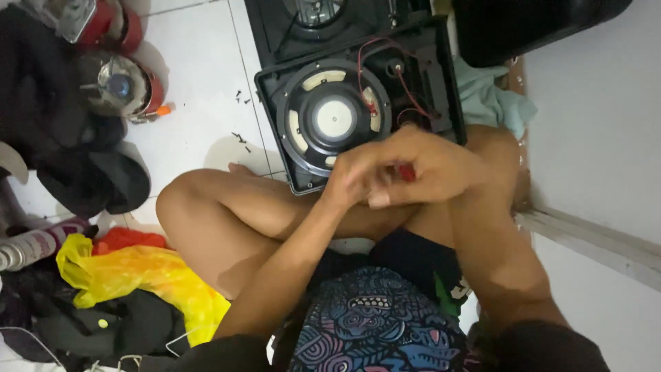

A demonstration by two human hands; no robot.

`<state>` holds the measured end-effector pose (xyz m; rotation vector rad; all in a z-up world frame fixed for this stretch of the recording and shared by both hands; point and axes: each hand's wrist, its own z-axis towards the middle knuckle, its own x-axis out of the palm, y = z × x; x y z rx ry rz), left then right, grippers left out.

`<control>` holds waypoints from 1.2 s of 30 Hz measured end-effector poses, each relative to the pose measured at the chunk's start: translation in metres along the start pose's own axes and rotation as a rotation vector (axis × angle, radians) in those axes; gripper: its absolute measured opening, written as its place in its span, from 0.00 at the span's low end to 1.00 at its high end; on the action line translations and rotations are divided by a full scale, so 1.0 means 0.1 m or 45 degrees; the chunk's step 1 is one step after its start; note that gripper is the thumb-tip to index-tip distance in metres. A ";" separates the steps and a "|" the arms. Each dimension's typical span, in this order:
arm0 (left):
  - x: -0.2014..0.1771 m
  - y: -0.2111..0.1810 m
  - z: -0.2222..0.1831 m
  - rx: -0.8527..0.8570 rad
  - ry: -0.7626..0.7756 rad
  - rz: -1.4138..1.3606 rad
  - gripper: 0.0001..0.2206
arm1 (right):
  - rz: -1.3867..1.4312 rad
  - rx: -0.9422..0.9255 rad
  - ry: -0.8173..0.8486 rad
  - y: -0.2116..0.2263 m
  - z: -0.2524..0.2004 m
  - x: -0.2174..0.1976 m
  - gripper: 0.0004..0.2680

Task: Disassembling a portable gas stove by removing screws with a screwdriver and prying the casing apart.

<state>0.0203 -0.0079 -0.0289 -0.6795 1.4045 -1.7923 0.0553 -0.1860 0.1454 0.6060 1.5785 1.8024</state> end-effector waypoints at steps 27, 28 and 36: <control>0.37 -0.20 0.22 0.045 -0.643 0.557 0.06 | 0.193 -0.144 -1.315 -0.73 -0.43 0.30 0.05; 0.35 -0.19 0.25 0.053 -0.654 0.556 0.06 | 0.187 -0.150 -1.305 -0.76 -0.46 0.22 0.05; 0.24 -0.20 0.21 0.039 -0.377 0.691 0.05 | 0.427 0.016 0.024 -0.58 -0.36 -0.29 0.10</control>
